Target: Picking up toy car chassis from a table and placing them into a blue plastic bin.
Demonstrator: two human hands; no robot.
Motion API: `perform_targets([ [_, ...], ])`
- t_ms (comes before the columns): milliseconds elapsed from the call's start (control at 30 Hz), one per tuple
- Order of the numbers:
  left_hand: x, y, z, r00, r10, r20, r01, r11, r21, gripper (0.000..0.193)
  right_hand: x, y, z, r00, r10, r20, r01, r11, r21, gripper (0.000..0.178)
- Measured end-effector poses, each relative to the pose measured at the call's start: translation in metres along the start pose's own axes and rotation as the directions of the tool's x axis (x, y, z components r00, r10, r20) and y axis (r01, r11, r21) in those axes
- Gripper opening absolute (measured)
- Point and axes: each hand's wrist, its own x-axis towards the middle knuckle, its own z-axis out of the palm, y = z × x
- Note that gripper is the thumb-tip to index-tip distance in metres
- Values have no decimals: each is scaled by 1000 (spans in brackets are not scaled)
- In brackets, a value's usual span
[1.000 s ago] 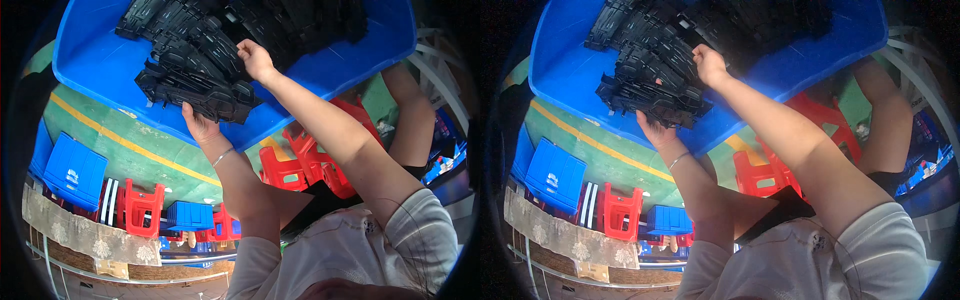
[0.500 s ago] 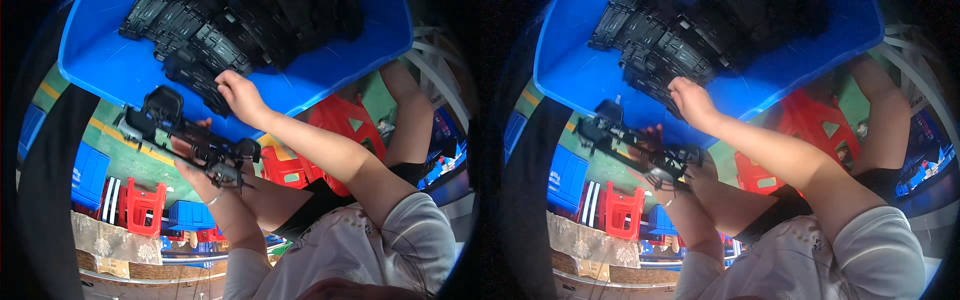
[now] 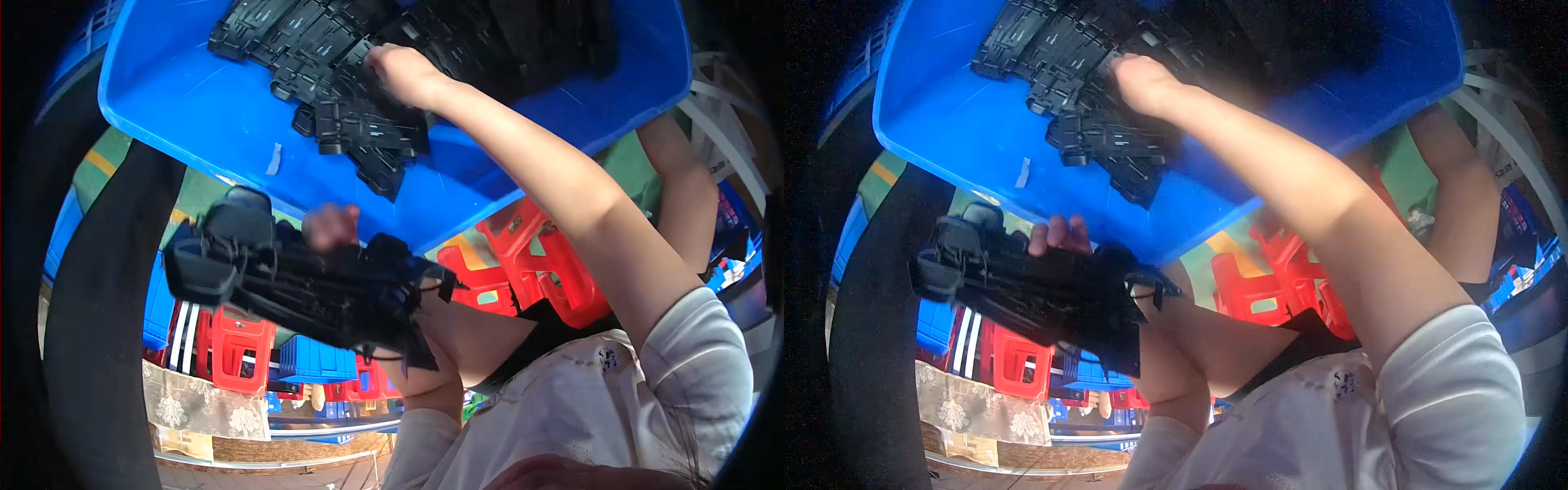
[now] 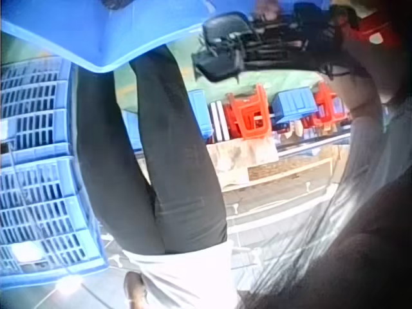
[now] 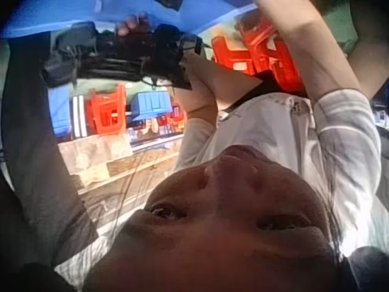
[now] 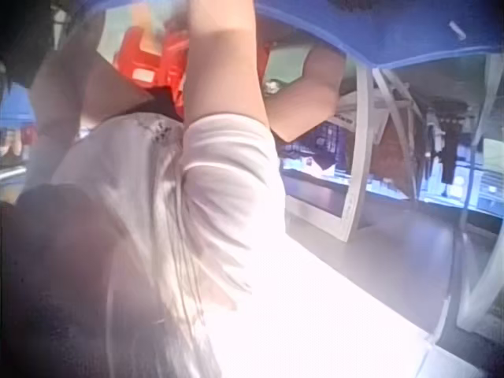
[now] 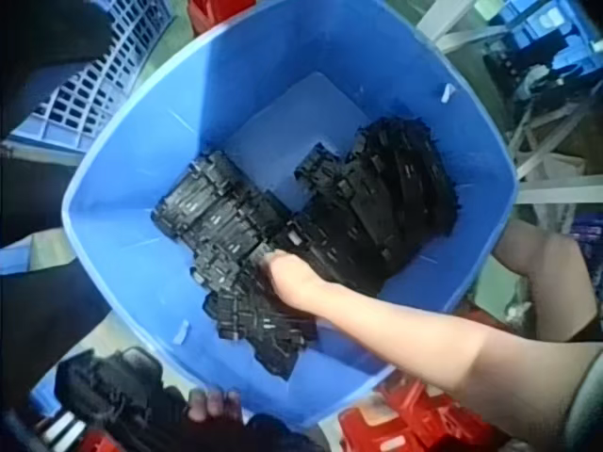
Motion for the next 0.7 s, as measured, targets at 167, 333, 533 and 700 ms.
perform_targets([
  [167, -4, 6, -1, 1000, -1, -30, 0, 999, -45, 19, 27, 4, 18, 997, -3, -71, -10, 984, -178, 31],
  [333, -12, 10, 1, 991, 88, -103, -83, 995, 53, 18, 30, -7, 20, 998, 40, 56, -23, 963, -268, 24],
  [533, -4, 14, 2, 996, 89, 0, -89, 996, -3, 16, 5, -11, 5, 938, -277, -208, 167, 886, -432, 16],
  [700, -1, 11, 14, 994, 92, -67, -86, 992, 88, 18, -12, -10, 5, 896, -231, -379, 150, 962, -230, 11],
])
